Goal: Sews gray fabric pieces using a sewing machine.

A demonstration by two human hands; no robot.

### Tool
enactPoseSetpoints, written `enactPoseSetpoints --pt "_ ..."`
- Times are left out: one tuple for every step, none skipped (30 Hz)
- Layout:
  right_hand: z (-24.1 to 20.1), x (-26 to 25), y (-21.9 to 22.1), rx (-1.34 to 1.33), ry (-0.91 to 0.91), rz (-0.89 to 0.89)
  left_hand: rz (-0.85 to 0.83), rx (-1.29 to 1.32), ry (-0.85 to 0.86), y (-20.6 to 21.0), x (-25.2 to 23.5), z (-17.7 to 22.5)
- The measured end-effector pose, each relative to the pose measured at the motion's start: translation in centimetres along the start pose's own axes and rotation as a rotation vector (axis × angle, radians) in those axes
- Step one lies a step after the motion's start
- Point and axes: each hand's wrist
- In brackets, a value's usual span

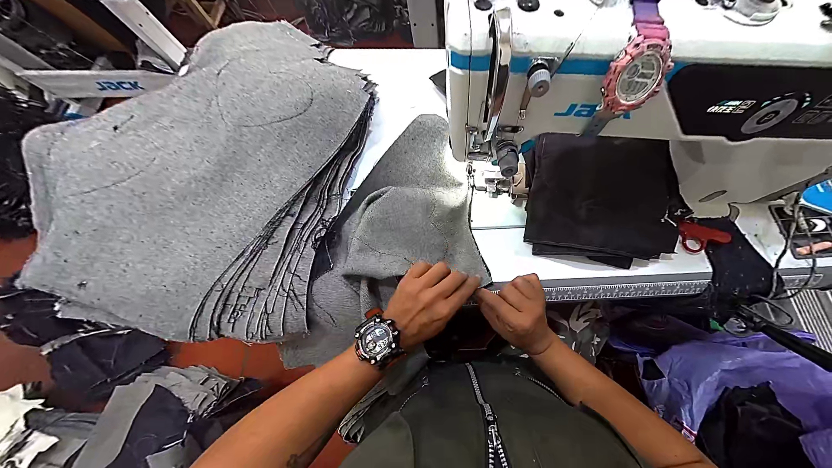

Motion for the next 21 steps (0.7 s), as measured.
enactPoseSetpoints --pt "-0.1 0.1 0.0 0.006 0.004 -0.002 0.014 -0.001 -0.017 0.1 0.0 0.0" --pt "-0.1 0.1 0.0 0.010 0.008 -0.003 0.023 -0.002 -0.035 0.2 0.0 0.0" --pt "-0.2 0.1 0.0 0.014 0.013 -0.005 0.030 0.001 -0.052 0.2 -0.1 0.0" --pt "-0.3 0.1 0.0 0.017 0.020 -0.008 0.033 0.007 -0.071 0.3 -0.1 0.1" --pt "-0.3 0.0 -0.1 0.013 0.026 -0.013 0.031 0.010 -0.094 0.2 -0.2 0.2" --pt "-0.3 0.0 -0.1 0.002 0.033 -0.017 0.032 0.011 -0.115 0.2 -0.2 0.4" --pt "-0.3 -0.1 -0.2 -0.014 0.040 -0.021 0.033 0.009 -0.129 0.3 -0.3 0.5" --pt "-0.2 -0.2 -0.5 -0.028 0.048 -0.029 0.028 0.004 -0.141 0.2 -0.4 0.6" --pt "-0.1 -0.3 -0.8 -0.030 0.054 -0.038 0.017 -0.002 -0.151 0.2 -0.5 0.7" --pt "0.1 -0.4 -1.2 -0.023 0.059 -0.048 0.001 -0.006 -0.157 0.2 -0.7 0.8" --pt "0.3 -0.4 -1.5 -0.011 0.063 -0.064 -0.017 -0.013 -0.162 0.1 -0.8 0.9" --pt "0.4 -0.3 -1.7 0.003 0.067 -0.074 -0.033 -0.021 -0.161 0.1 -0.8 1.0" --pt "0.5 -0.2 -1.8 0.014 0.069 -0.079 -0.042 -0.028 -0.156 0.1 -0.9 1.2" --pt "0.6 0.0 -1.8 0.026 0.066 -0.084 -0.044 -0.033 -0.151 0.1 -0.9 1.4" --pt "0.6 0.1 -1.7 0.034 0.060 -0.087 -0.040 -0.035 -0.151 0.2 -0.9 1.6" --pt "0.5 0.2 -1.6 0.035 0.056 -0.088 -0.037 -0.030 -0.151 0.3 -0.9 1.8" --pt "0.5 0.3 -1.5 0.034 0.053 -0.085 -0.028 -0.028 -0.150 0.4 -0.9 1.9" --pt "0.5 0.4 -1.4 0.031 0.047 -0.081 -0.024 -0.031 -0.148 0.4 -1.0 2.0" --pt "0.5 0.5 -1.3 0.027 0.044 -0.075 -0.018 -0.037 -0.146 0.5 -1.1 2.1" --pt "0.5 0.6 -1.2 0.023 0.043 -0.070 -0.016 -0.041 -0.141 0.5 -1.2 2.2" --pt "0.6 0.7 -1.2 0.019 0.044 -0.065 -0.021 -0.042 -0.137 0.5 -1.2 2.3"
Point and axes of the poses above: each hand's wrist, its own x-axis away from the middle knuckle, its own y-axis out of the palm, z = x × y, and after that the axes turned 8 degrees about y, right-handed
